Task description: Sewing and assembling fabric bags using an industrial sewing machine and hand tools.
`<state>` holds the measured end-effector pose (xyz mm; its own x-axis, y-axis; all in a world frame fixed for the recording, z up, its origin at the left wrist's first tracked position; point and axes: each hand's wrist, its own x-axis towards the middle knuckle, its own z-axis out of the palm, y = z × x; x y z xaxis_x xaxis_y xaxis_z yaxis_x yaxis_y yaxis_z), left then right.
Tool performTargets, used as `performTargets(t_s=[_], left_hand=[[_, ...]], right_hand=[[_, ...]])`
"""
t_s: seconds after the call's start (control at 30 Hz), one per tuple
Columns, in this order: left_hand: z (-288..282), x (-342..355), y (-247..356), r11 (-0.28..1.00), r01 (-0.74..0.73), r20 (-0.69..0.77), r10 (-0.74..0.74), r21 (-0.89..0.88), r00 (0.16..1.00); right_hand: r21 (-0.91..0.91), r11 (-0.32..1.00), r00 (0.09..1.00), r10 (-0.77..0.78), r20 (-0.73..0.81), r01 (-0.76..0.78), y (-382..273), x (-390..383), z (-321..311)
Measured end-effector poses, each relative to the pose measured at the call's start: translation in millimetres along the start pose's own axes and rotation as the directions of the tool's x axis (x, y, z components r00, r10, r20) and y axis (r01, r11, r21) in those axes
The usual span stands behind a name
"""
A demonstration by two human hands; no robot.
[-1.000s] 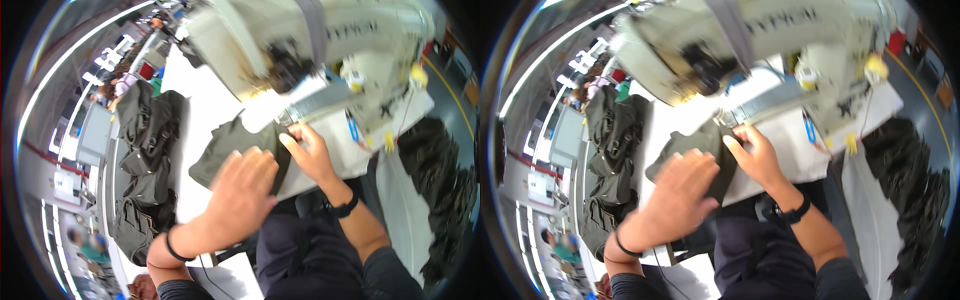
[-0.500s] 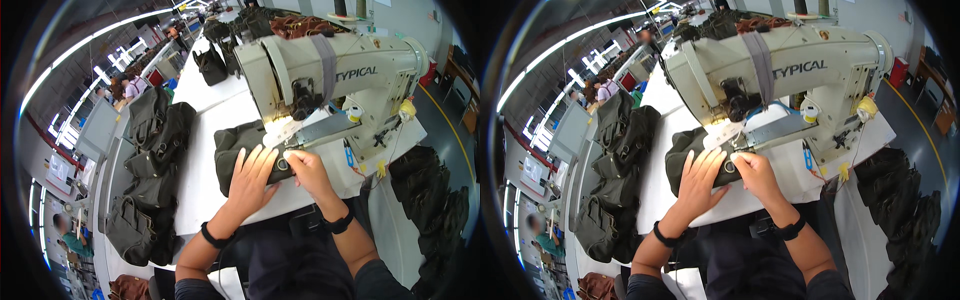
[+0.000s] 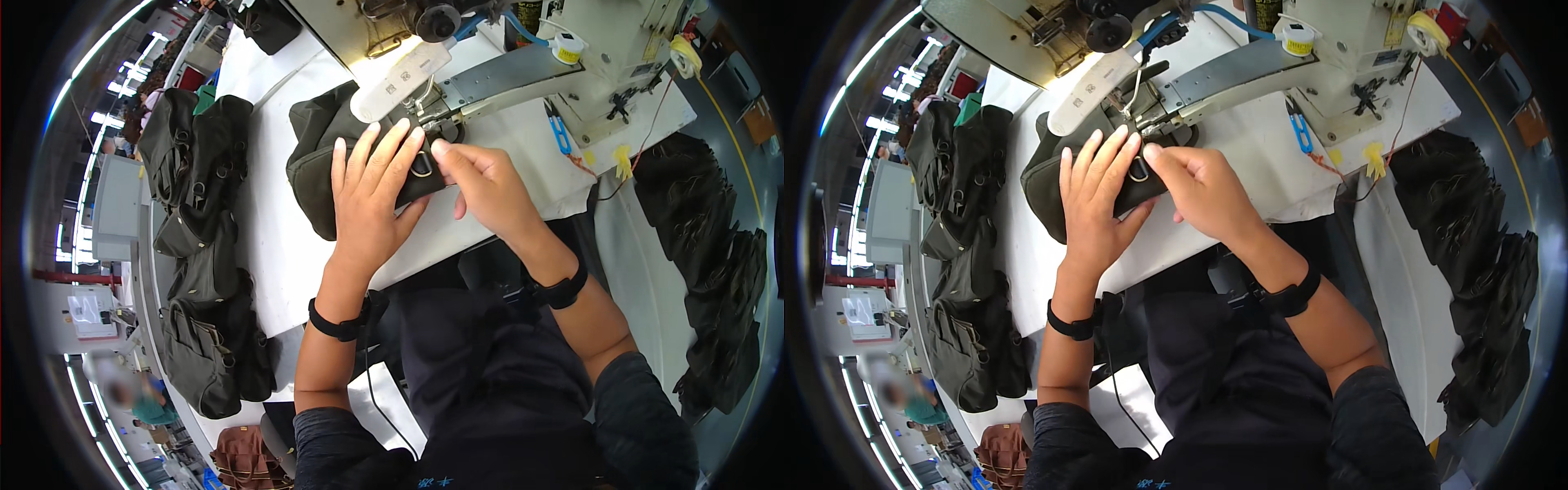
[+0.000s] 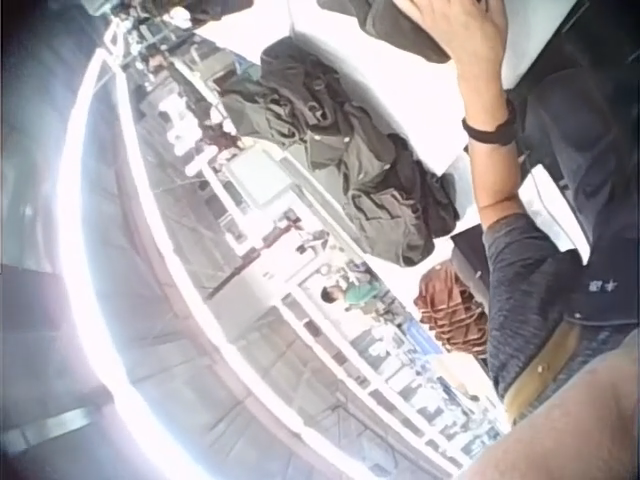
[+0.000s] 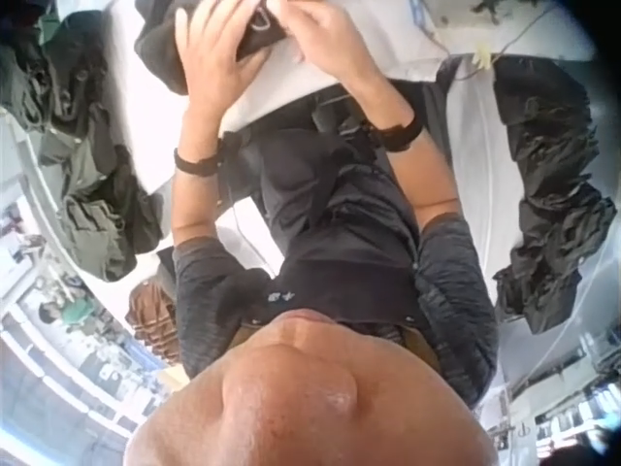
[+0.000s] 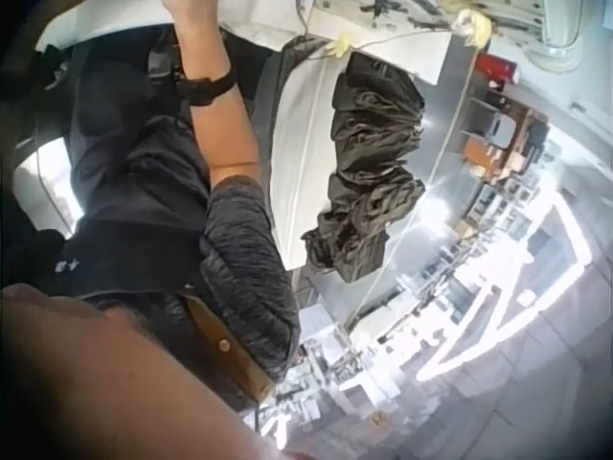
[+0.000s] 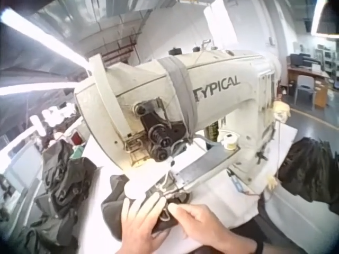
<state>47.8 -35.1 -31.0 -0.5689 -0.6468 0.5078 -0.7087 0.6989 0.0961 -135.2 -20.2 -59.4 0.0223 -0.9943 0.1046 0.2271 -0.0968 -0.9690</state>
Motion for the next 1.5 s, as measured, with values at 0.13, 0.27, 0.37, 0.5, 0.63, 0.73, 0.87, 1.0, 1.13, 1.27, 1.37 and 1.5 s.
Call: performTargets(t_s=[0.13,0.27,0.37,0.5,0.63,0.73,0.87,1.0,1.13,1.27,1.37,1.5], left_hand=[[-5.2,4.6,12.2,0.999,0.015,0.011,-0.015,0.035,1.0],[-8.2,3.4,15.2,0.999,0.046,0.048,-0.047,0.014,0.998],[-1.4,0.6,10.6,0.993,0.06,-0.016,-0.062,-0.103,0.998],[6.7,-0.1,13.0,0.996,0.068,-0.004,-0.068,-0.057,0.998],[3.4,2.4,16.2,0.996,0.041,-0.048,-0.045,-0.079,0.998],[-4.3,4.0,20.5,0.995,0.06,-0.027,-0.062,-0.077,0.998],[-1.9,9.4,24.8,0.993,0.074,-0.021,-0.076,-0.093,0.997],[-3.3,9.7,26.5,0.984,0.134,-0.033,-0.139,-0.119,0.99],[1.8,10.3,22.3,0.979,0.129,-0.063,-0.14,-0.157,0.988],[10.5,11.5,12.7,0.98,0.079,-0.142,-0.106,-0.18,0.984],[23.8,11.1,-0.6,0.968,0.063,-0.19,-0.111,-0.244,0.976],[38.4,13.1,-4.3,0.951,0.071,-0.299,-0.164,-0.301,0.94]], right_hand=[[-0.048,0.981,0.982,0.188,0.011,-0.187,-39.8,22.0,-6.0],[-0.251,0.944,0.972,0.233,0.036,-0.216,-51.3,38.1,0.2],[-0.341,0.94,0.998,-0.011,-0.064,-0.011,-34.0,37.2,8.9],[-0.285,0.958,0.994,-0.04,-0.103,0.009,-2.2,27.0,4.4],[-0.091,0.986,0.988,-0.147,-0.049,0.142,-13.1,9.8,4.0],[0.061,0.989,0.991,-0.132,-0.037,0.134,-11.8,13.4,2.5],[0.169,0.986,1.0,0.006,-0.006,-0.004,-13.2,11.7,-3.7],[0.161,0.982,0.994,0.096,0.047,-0.102,-25.7,13.3,-8.0],[0.174,0.976,0.99,0.123,0.065,-0.133,-25.6,14.9,-6.4],[0.206,0.972,0.994,0.104,0.036,-0.109,-22.8,14.9,-4.9],[0.129,0.99,0.998,0.063,0.025,-0.065,-15.6,17.1,-8.1],[-0.033,0.999,1.0,-0.012,0.02,0.013,-10.5,16.7,-11.5]])
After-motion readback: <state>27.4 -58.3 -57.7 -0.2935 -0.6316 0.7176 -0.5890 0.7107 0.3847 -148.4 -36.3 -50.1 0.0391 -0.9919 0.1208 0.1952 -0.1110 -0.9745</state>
